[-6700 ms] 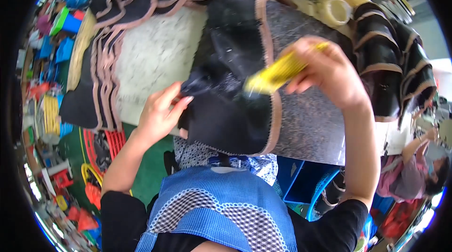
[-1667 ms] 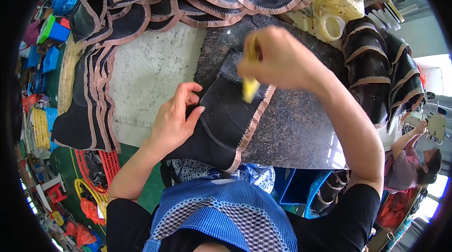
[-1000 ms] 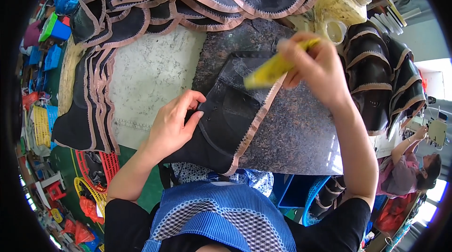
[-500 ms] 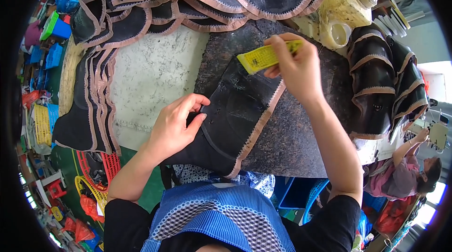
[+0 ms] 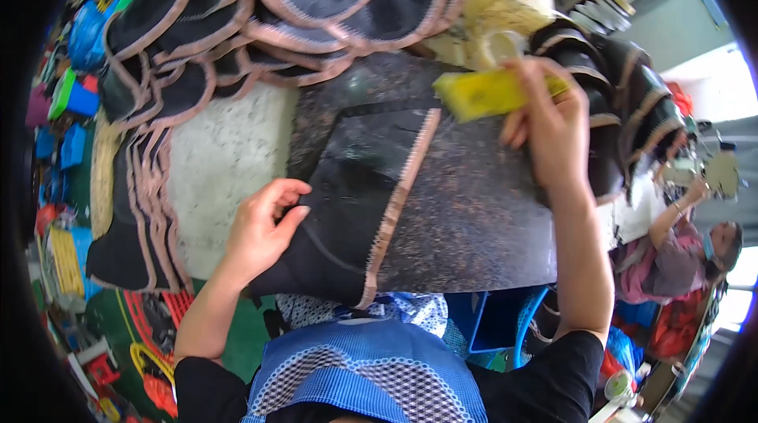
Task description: Applying glue to leather shoe upper components using a yellow scraper.
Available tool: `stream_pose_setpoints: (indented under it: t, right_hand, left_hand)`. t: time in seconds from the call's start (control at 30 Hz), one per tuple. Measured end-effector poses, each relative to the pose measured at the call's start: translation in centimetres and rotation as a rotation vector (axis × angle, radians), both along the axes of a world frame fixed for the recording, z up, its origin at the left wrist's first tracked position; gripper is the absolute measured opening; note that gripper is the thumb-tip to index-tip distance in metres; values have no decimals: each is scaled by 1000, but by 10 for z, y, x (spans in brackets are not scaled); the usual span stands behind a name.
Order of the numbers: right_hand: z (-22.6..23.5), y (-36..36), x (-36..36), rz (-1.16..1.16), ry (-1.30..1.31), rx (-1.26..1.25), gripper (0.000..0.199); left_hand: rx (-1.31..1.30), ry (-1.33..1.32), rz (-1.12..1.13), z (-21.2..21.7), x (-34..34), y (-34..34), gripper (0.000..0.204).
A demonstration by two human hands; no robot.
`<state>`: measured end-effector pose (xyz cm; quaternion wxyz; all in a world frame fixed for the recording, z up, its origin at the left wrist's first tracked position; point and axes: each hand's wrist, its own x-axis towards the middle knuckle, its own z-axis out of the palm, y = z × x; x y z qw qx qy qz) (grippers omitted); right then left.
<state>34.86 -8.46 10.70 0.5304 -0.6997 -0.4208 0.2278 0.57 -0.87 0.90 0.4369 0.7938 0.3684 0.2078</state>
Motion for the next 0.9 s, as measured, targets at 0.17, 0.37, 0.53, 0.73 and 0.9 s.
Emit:
stream_pose_setpoints:
  t: [0.17,0.37,0.53,0.73,0.9]
  right_hand:
    - [17,10,86,-161,-416,23,28]
    - [-49,43,105,-68,-286,50,29]
    - [-61,41,117,-225,277,115,29]
    - [-74,4,85,52,969,37,24]
    - [-43,-28,-71,339,424,-313,34]
  left_hand:
    - [104,-59,3,18,45,16,25]
    - [232,-112,-24,0,54,25,24]
    - [-17,-130,394,1,-38,26,19]
    - [-828,-5,239,11,-81,-11,50]
    - [-1048,-6,238,22,-41,-16,40]
